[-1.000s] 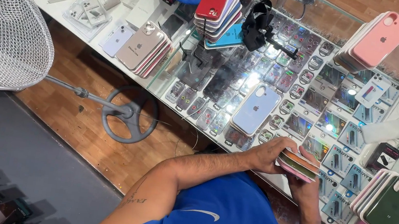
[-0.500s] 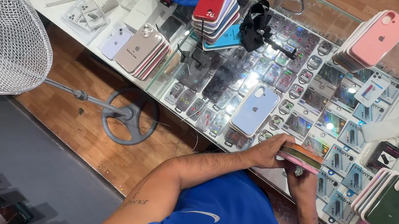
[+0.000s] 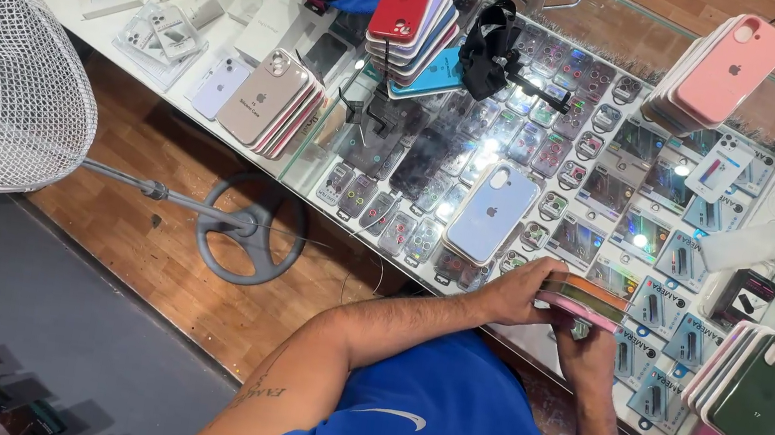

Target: The person is sorting and organizing various mobile phone cases and their packaging on a glass service counter.

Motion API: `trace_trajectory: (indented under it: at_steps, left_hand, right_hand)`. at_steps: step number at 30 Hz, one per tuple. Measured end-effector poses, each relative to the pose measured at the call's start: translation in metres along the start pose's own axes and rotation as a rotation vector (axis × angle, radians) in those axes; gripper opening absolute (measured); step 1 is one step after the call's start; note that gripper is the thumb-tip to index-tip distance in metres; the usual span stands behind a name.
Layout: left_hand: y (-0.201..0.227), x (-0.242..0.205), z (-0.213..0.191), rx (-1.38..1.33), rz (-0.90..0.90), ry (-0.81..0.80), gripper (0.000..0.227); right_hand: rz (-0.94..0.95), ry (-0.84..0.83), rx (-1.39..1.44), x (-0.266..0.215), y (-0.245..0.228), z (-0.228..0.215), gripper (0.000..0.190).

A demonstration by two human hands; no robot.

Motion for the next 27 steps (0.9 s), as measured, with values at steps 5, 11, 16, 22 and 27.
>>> trace_trajectory:
  at_steps: [5, 11, 16, 22, 27]
  left_hand:
    - [-0.002, -0.001, 0.002, 0.002, -0.011, 0.005, 0.065]
    - [0.004, 0.000, -0.004, -0.011, -0.002, 0.002, 0.064]
    - [0.002, 0.000, -0.002, -0.005, -0.001, 0.005, 0.065]
    - [0.000, -0.001, 0.000, -0.013, -0.020, -0.012, 0.065]
    - [-0.017, -0.002, 0.018, -0.030, -0.055, -0.033, 0.068]
  right_hand:
    - [-0.026, -0.008, 0.010, 0.002, -0.022, -0.001, 0.048]
    - [-0.008, 0.009, -0.010, -0.002, -0.002, 0.000, 0.052]
    - [0.025, 0.009, -0.020, 0.001, -0.024, -0.001, 0.050]
    - [0.035, 0.011, -0.025, 0.001, -0.009, -0.001, 0.052]
    - [0.025, -0.028, 0.083, 0.005, -0.077, 0.000, 0.042]
Point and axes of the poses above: each hand's wrist, its own x-axis towards the middle knuckle, its own z-axis out of the palm, y = z × x, the point moved 8 cm from there along x, towards the middle knuckle, and after that the axes turned 14 degrees about x, right-handed, at the moved point
